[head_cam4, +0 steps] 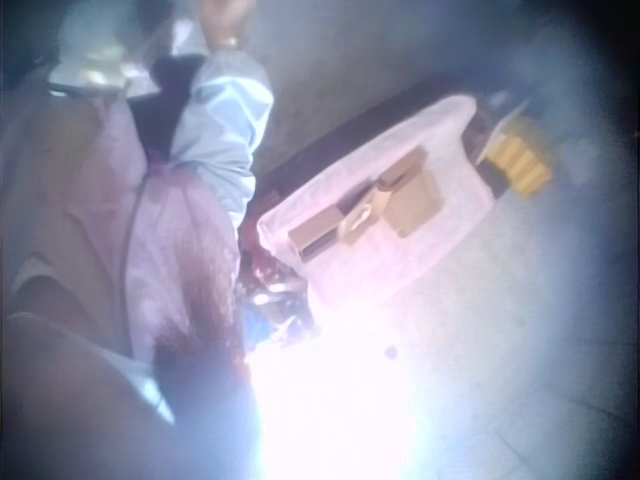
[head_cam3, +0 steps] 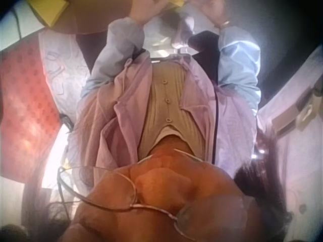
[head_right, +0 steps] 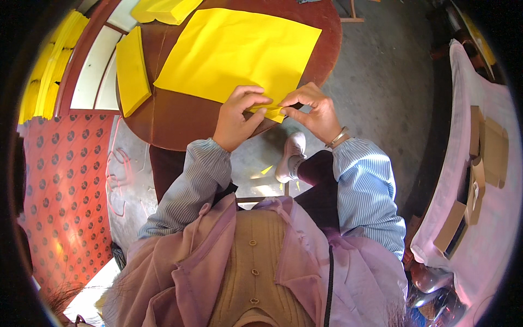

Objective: The person folds yellow paper sheets by hand on a round table, aligning edges and pressing creases. They handle multiple sheets, folding them into smaller rectangles and stacking them on the table.

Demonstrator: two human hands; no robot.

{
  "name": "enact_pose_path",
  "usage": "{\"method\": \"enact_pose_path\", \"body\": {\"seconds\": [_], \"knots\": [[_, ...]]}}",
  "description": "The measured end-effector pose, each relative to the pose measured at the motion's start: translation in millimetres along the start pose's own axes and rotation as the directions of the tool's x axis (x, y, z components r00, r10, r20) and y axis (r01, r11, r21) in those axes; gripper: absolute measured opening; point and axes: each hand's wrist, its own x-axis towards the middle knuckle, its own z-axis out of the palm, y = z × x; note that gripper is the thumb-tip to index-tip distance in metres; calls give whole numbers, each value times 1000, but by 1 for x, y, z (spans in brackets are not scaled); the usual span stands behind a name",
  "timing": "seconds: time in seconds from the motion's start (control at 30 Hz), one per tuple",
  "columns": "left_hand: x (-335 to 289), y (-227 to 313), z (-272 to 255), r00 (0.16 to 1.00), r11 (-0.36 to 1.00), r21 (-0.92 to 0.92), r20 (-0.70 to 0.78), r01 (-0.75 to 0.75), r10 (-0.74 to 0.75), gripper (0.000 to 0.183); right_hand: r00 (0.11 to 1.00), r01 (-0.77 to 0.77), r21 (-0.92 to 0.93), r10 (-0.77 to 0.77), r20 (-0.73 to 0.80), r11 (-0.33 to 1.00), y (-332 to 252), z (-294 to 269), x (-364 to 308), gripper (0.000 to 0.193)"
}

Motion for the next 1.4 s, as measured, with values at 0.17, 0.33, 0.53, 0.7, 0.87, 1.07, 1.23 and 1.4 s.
{"method": "enact_pose_path", "body": {"seconds": [0.17,0.33,0.53,0.7,0.87,1.07,1.23,1.4], "knots": [[2,0,8,989,991,-7,-62,131,-131,17,986,-143,133,152,-65,981,-5,5,-6,17],[0,-3,9,983,986,-62,-93,152,-157,15,999,-17,26,19,-40,1000,-9,8,-9,20],[2,-12,-7,992,991,-49,-25,124,-125,13,998,43,-37,-42,41,998,-9,9,-6,18],[2,-15,-12,994,993,-41,14,112,-111,13,999,18,9,-18,33,1000,-9,13,0,13],[3,-15,-17,998,999,-36,58,38,-36,19,995,-101,77,100,18,992,-10,17,0,12],[2,-12,-11,999,999,-15,-22,35,-36,17,988,-150,113,154,-22,982,-10,21,-1,16],[4,-18,-6,989,990,-95,-99,105,-114,16,995,-87,58,89,-36,995,-11,21,-4,18],[3,-23,-9,987,978,-146,-46,147,-155,16,998,-40,93,45,-54,995,-9,24,-1,14]]}}
